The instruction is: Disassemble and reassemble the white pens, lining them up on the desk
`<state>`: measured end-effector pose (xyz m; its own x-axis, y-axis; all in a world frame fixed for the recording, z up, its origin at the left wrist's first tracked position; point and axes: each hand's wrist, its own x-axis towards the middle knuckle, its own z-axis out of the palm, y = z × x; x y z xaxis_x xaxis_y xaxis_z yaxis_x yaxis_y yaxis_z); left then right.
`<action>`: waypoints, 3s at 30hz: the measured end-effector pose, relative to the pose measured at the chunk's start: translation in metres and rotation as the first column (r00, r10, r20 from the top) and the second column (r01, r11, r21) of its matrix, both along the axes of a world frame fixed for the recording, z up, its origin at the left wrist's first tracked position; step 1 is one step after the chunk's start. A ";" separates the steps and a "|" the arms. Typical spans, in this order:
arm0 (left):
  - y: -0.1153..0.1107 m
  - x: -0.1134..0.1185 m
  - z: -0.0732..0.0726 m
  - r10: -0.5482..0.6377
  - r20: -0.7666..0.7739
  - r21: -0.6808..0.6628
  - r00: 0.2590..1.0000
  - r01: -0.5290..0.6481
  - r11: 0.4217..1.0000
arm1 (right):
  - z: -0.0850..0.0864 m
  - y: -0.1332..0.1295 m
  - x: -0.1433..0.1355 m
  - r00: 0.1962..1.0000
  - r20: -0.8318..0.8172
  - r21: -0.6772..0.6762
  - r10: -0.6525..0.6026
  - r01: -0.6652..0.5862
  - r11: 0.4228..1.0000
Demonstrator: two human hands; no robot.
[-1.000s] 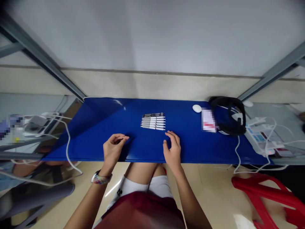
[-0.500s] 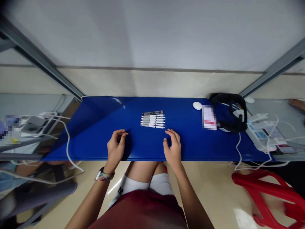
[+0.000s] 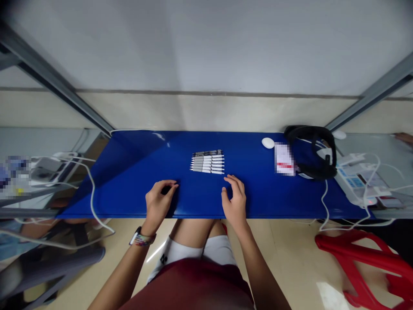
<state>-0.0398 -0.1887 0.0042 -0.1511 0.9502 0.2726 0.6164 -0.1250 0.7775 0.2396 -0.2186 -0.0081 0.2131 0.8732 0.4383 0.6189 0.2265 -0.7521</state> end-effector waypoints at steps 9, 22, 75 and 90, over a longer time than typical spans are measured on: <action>-0.002 -0.001 0.001 -0.044 -0.018 0.064 0.999 0.045 0.997 | 0.000 0.000 0.000 1.000 0.018 -0.011 0.001 -0.001 1.000; 0.000 0.002 0.002 0.019 -0.037 0.035 0.999 -0.018 0.999 | 0.004 0.000 -0.001 1.000 0.023 -0.023 -0.010 0.011 1.000; 0.117 0.097 -0.010 -0.225 0.152 0.124 0.962 0.207 0.970 | -0.008 0.137 -0.024 0.978 0.197 -0.146 0.073 -0.044 0.988; 0.091 0.083 0.002 -0.233 0.056 0.072 0.971 0.229 0.971 | -0.009 0.114 -0.034 0.955 0.215 -0.157 0.203 -0.171 0.973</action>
